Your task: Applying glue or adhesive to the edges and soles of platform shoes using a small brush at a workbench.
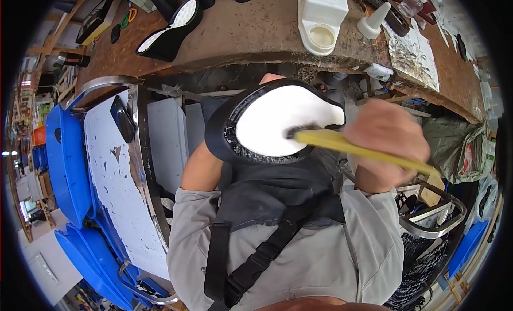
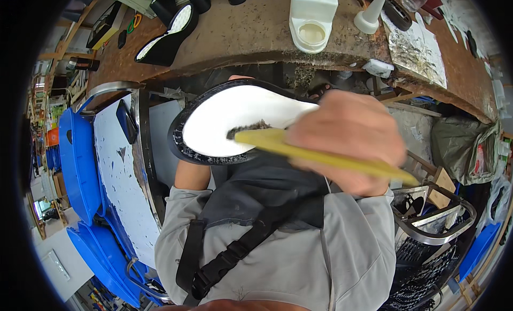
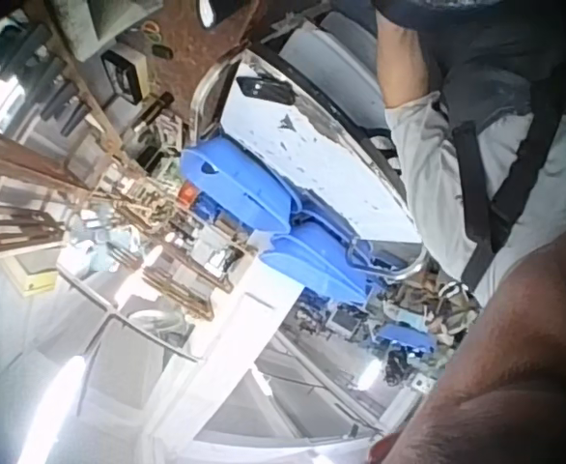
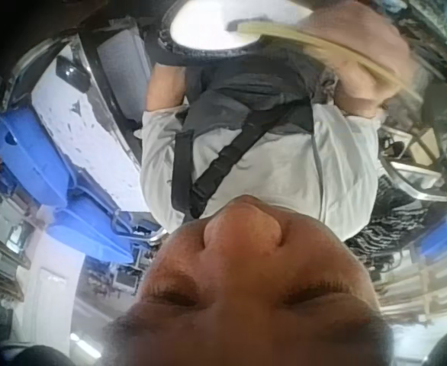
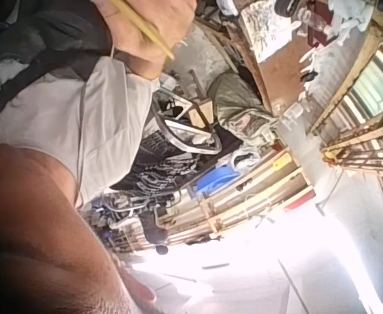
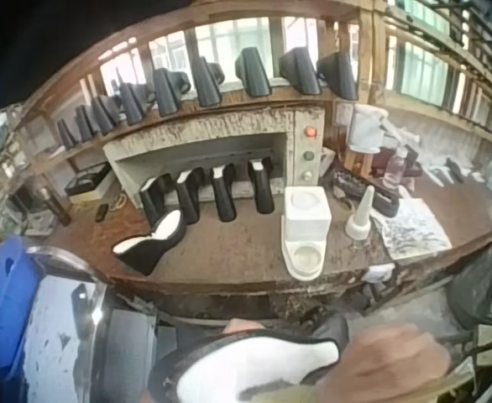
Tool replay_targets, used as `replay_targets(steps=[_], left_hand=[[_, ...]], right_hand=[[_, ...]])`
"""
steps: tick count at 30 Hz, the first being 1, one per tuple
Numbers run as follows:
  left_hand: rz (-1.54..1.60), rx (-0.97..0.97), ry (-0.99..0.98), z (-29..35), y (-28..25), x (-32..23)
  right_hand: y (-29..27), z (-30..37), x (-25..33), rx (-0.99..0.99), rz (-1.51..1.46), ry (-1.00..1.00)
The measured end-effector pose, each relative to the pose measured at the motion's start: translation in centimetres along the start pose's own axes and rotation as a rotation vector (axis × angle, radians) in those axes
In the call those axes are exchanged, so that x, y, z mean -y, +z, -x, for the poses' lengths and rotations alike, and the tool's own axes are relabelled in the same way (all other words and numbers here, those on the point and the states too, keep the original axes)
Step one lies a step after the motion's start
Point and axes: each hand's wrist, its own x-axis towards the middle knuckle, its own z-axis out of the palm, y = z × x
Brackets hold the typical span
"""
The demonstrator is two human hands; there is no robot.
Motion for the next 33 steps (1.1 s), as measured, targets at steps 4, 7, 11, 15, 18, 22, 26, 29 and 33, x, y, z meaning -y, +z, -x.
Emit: replay_targets(steps=[4, 7, 11, 15, 18, 22, 26, 29, 33], left_hand=[[0.433, -0.021, -0.057, 0.6, -1.9, 1.7], [0.576, -0.043, -0.274, 0.6, -3.7, 3.3], [0.324, -0.185, 0.061, 0.6, -4.0, 3.8], [0.315, -0.278, -0.06, 1.7, -3.3, 4.4], [0.33, -0.186, -0.067, 3.2, -2.5, 3.9], [0.341, -0.13, 0.035, 3.3, -1.6, 1.9], [0.305, -0.035, -0.015, 3.3, -1.5, 0.6], [0.224, -0.014, -0.033, 3.0, -1.6, 0.5], [0.187, -0.067, 0.012, 2.6, -1.3, 0.4]], right_hand=[[-1.3, -1.6, -0.1, 0.337, -0.3, 0.079], [-1.0, -1.1, 0.0, 0.127, 0.091, 0.5], [-2.5, -0.1, 0.2, -0.229, -0.234, 0.622], [-1.9, 0.1, -1.5, -0.418, -0.203, 0.877], [0.0, -1.4, -2.3, -0.164, -0.164, 0.778], [1.1, -3.7, -3.1, -0.075, 0.045, 0.711], [1.0, -4.6, -3.5, 0.04, 0.118, 0.626], [0.8, -4.8, -3.3, 0.133, 0.139, 0.559], [0.5, -4.2, -2.8, 0.194, 0.106, 0.551]])
